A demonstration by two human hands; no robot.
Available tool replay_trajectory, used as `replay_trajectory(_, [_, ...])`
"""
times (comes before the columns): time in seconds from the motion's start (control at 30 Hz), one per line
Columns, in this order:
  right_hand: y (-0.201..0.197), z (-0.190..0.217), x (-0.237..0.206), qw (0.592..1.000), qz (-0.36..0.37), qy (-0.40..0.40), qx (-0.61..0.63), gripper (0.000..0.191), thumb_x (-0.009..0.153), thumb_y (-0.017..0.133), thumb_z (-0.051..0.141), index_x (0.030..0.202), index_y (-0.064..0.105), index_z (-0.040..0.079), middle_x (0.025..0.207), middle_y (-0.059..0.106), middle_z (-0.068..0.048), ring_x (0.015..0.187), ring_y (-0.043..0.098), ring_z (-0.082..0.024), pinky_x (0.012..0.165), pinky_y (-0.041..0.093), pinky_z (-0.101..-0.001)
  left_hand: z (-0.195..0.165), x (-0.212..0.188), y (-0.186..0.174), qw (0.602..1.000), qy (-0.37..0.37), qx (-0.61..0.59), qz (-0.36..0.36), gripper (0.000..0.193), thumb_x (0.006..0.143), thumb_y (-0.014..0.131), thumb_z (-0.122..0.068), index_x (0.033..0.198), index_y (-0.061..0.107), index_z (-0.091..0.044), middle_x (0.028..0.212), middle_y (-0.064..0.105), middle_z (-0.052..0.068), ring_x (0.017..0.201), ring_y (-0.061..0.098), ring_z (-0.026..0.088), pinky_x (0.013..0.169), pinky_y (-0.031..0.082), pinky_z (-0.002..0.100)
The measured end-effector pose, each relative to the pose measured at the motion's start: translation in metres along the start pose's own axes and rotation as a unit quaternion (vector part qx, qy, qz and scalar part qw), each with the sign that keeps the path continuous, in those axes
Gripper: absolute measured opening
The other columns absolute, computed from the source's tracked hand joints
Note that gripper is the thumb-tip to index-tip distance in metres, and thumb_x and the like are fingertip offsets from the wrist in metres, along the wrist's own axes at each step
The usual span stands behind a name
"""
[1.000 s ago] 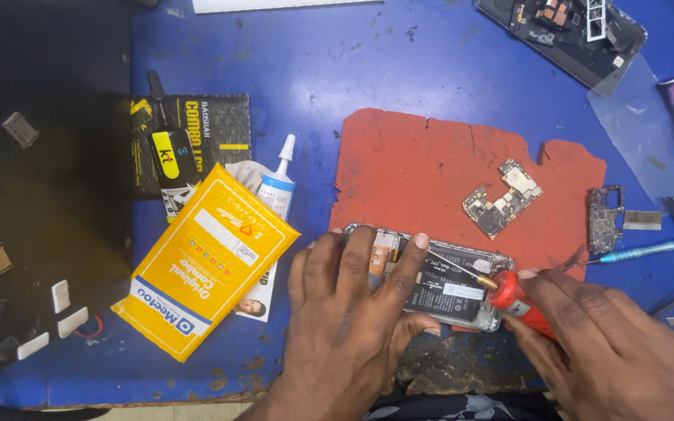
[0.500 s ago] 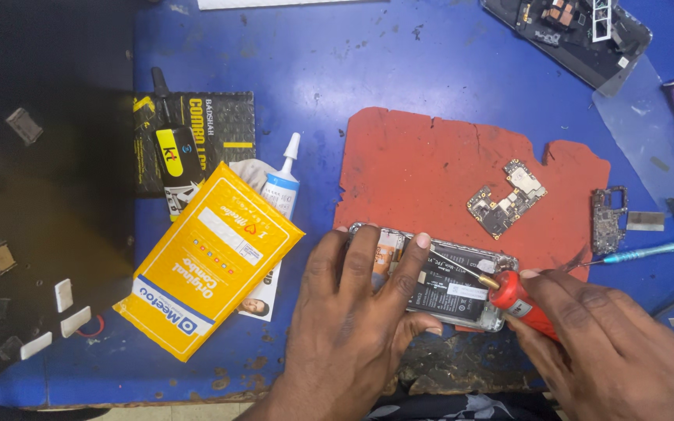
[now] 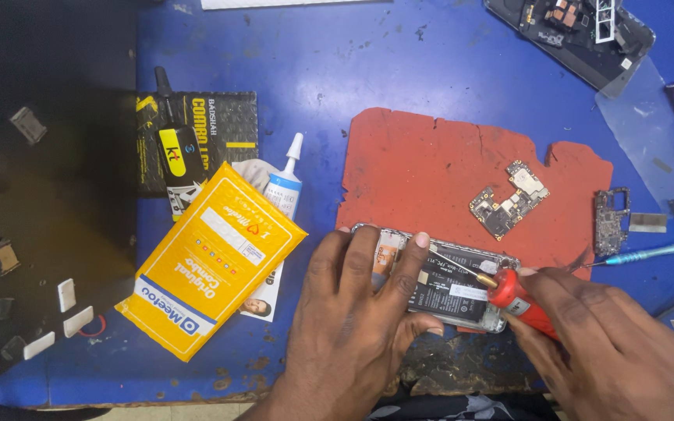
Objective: The person disassembles a smartphone, removes the motherboard, and uses a hot air gun to heat the internal components. They then reinsert the motherboard and continue working on the device.
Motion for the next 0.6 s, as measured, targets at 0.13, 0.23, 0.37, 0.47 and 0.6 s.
replay_trajectory(0.13, [-0.002, 0.001, 0.003, 1.0, 0.004, -0.003, -0.005, 0.062, 0.072, 0.082, 0.031, 0.123, 0.064, 0.002, 0.111, 0.072, -0.013, 0.098, 0.074, -0.025, 0.08, 0.062, -0.0387, 0.0, 0.0, 0.0, 1.0, 0.001, -0.002, 0.001, 0.07, 0.09, 0.072, -0.042, 0.146, 0.055, -0.004, 0.137, 0.04, 0.026, 0.125, 0.04, 0.045, 0.103, 0.041, 0.057])
replay_trajectory(0.23, [-0.006, 0.002, 0.005, 1.0, -0.009, -0.009, 0.0, 0.063, 0.072, 0.082, 0.029, 0.125, 0.063, 0.001, 0.112, 0.071, -0.014, 0.098, 0.074, -0.026, 0.08, 0.062, -0.0388, 0.001, 0.0, -0.001, 1.0, 0.001, -0.002, -0.002, 0.07, 0.09, 0.072, -0.042, 0.146, 0.054, -0.004, 0.138, 0.039, 0.026, 0.125, 0.04, 0.045, 0.104, 0.041, 0.056])
replay_trajectory(0.37, [-0.008, 0.01, 0.009, 0.998, -0.014, -0.065, -0.006, 0.061, 0.073, 0.08, 0.029, 0.123, 0.061, -0.001, 0.114, 0.069, -0.017, 0.099, 0.073, -0.027, 0.082, 0.062, -0.0387, 0.001, 0.0, -0.002, 1.0, 0.002, -0.009, -0.011, 0.07, 0.09, 0.073, -0.041, 0.147, 0.053, -0.004, 0.139, 0.039, 0.026, 0.125, 0.04, 0.046, 0.104, 0.041, 0.056])
replay_trajectory(0.47, [-0.004, 0.003, 0.008, 1.0, 0.008, -0.008, 0.013, 0.061, 0.075, 0.081, 0.029, 0.126, 0.062, 0.001, 0.114, 0.07, -0.015, 0.099, 0.074, -0.026, 0.08, 0.061, -0.0383, 0.001, 0.0, -0.002, 1.0, 0.003, -0.01, -0.004, 0.072, 0.09, 0.074, -0.04, 0.148, 0.051, -0.003, 0.138, 0.039, 0.027, 0.124, 0.04, 0.046, 0.103, 0.041, 0.057])
replay_trajectory(0.6, [-0.009, 0.009, 0.008, 0.999, -0.022, -0.045, -0.003, 0.06, 0.075, 0.08, 0.027, 0.125, 0.06, 0.0, 0.114, 0.07, -0.017, 0.098, 0.073, -0.027, 0.08, 0.061, -0.039, 0.001, 0.0, -0.002, 1.0, 0.003, -0.013, -0.002, 0.074, 0.089, 0.075, -0.039, 0.148, 0.05, -0.002, 0.138, 0.038, 0.028, 0.125, 0.04, 0.047, 0.103, 0.04, 0.057])
Point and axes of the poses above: each hand's wrist, its own x-axis towards the middle knuckle, its own y-axis out of the palm, z = x × y, the point moved 9 cm from there along x, towards the middle knuckle
